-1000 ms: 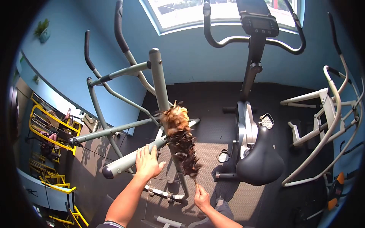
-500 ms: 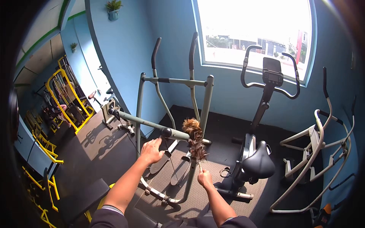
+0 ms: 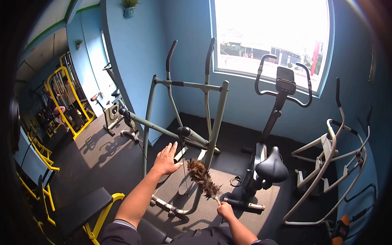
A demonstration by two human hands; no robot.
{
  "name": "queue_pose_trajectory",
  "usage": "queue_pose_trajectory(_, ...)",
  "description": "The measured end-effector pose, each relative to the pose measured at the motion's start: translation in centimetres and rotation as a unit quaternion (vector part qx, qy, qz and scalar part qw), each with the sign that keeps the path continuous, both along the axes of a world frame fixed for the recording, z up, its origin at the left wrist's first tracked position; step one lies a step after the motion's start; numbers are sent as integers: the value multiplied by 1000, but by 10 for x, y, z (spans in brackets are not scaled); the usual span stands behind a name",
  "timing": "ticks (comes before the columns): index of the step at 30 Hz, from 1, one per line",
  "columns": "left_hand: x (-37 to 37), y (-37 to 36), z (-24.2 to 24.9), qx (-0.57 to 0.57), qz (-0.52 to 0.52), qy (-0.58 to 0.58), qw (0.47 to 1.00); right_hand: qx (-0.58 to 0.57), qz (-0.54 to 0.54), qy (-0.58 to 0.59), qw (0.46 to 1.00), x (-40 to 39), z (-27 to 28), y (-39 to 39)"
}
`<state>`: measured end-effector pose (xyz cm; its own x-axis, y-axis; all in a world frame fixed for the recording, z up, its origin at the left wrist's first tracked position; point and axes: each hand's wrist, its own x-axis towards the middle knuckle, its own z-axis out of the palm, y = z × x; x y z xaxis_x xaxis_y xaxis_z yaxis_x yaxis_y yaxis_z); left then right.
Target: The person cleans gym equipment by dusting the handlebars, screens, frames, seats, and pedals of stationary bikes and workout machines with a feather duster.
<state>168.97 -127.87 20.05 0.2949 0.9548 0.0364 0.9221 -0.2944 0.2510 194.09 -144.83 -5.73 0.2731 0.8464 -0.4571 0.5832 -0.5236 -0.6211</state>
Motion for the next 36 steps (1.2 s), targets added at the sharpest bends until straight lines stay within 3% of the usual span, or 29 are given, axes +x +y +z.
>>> queue_pose_trajectory(2, -3, 1, -9, 4, -11, -3, 1000, -40, 47, -18, 998, 1, 8, -6)
queue_pose_trajectory(6, -4, -3, -34, 53, -41, -67, 995, 92, -17, -83, 992, -2, 30, 27)
queue_pose_trajectory(8, -5, -9, -51, 54, -32, -77, 995, 106, -16, -115, 988, 5, 5, 46)
queue_pose_trajectory(10, -9, -14, -81, 42, -17, -98, 994, 78, 60, -139, 985, 21, -38, 49)
queue_pose_trajectory(12, -15, -28, -106, -25, 14, -94, 995, -23, 247, -141, 958, 39, -98, 48)
queue_pose_trajectory(13, -20, -37, -118, -63, 31, -101, 992, -87, 215, -163, 959, 20, -75, 46)
queue_pose_trajectory(14, -25, -47, -134, -102, 45, -106, 988, -99, 241, -159, 952, 15, -91, 47)
queue_pose_trajectory(16, -39, -70, -180, -139, 76, -110, 981, -44, 97, -44, 993, 6, -127, 33)
queue_pose_trajectory(18, -51, -98, -212, -198, 113, -94, 969, -37, 52, -84, 994, -17, -144, 22)
queue_pose_trajectory(20, -59, -126, -240, -236, 129, -99, 958, -74, 142, -73, 984, -22, -189, 3)
queue_pose_trajectory(21, -61, -137, -249, -254, 138, -104, 952, -155, 206, -94, 962, -25, -210, -1)
queue_pose_trajectory(24, -66, -159, -265, -259, 162, -108, 946, -183, 214, -70, 957, -51, -230, -14)
queue_pose_trajectory(25, -66, -162, -268, -254, 164, -105, 947, -138, 167, -59, 975, -65, -208, -18)
queue_pose_trajectory(26, -66, -163, -270, -250, 163, -105, 949, -115, 76, -54, 989, -71, -225, -24)
queue_pose_trajectory(28, -64, -160, -270, -254, 169, -113, 946, -165, 144, -59, 974, -64, -244, -28)
queue_pose_trajectory(30, -62, -154, -265, -245, 167, -129, 946, -283, 281, -160, 903, -66, -254, -12)
queue_pose_trajectory(32, -60, -147, -257, -228, 167, -129, 950, -247, 353, -192, 882, -58, -258, -13)
queue_pose_trajectory(34, -58, -144, -242, -190, 159, -152, 957, -244, 339, -151, 896, -47, -262, -20)
queue_pose_trajectory(36, -54, -139, -236, -196, 147, -157, 957, -332, 148, 7, 931, -42, -234, -27)
